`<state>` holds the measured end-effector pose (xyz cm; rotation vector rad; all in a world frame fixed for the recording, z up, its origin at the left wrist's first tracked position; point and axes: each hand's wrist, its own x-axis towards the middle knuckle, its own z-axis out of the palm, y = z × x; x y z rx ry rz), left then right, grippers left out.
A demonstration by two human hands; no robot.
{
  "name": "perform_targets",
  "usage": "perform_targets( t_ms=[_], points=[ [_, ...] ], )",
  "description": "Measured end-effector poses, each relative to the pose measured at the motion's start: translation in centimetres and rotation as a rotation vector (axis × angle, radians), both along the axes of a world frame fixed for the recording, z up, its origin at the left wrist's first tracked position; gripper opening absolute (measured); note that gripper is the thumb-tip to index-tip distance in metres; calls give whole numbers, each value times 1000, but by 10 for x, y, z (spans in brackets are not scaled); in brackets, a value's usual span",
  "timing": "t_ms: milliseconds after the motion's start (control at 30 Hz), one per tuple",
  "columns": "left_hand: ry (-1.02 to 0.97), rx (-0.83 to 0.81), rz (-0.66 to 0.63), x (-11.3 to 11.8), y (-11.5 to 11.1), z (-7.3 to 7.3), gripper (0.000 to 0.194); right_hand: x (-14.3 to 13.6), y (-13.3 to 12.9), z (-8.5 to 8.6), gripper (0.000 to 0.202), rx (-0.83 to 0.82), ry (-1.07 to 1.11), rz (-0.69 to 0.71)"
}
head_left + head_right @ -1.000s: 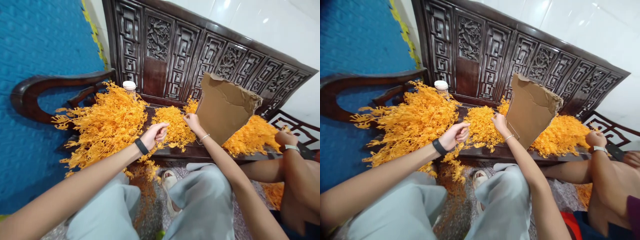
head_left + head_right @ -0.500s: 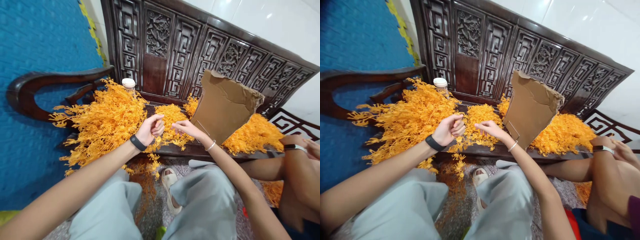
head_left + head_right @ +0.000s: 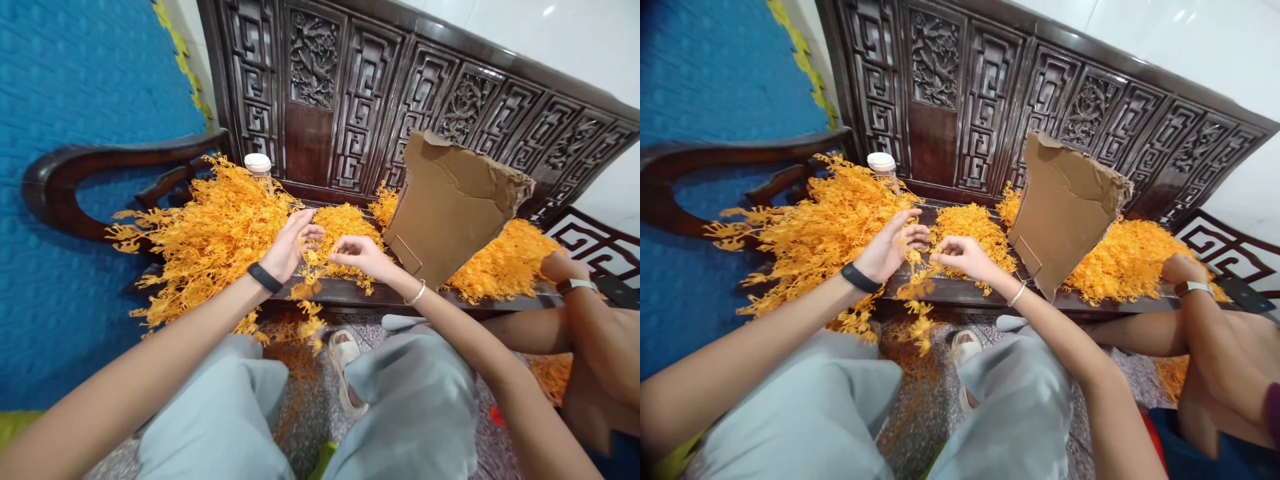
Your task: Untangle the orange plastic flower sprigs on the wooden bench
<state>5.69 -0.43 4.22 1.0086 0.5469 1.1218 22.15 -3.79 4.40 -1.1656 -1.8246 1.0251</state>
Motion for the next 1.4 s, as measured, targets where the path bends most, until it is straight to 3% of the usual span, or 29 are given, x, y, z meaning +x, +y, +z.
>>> perform_targets(
  t_ms=[67,167,233,467,633,933,1200,1400],
  points=[
    [49,5,-13,-1,0,-4,55,0,-1,4,24,-41,92,-5],
    [147,29,-144,-1,-5,-6,84,-2,0,6,25,-85,180,-22],
    [209,54,-199,1,-10,-6,90,-2,1,6,24,-99,225,-24],
    [328,160,-59,2,-7,-8,48,3,5,5,24,-88,221,-79],
    [402,155,-66,-1,-1,-11,27,4,8,6,19,-28,108,-178],
    [307,155,-42,5,-3,-9,13,3,15,2,10,372,-316,-399],
    [226,51,-41,29,0,-22,27,11,28,-6,12,343,-384,-523],
    [183,-36,27,41,1,-22,23,12,35,-8,11,325,-456,-572]
  ],
)
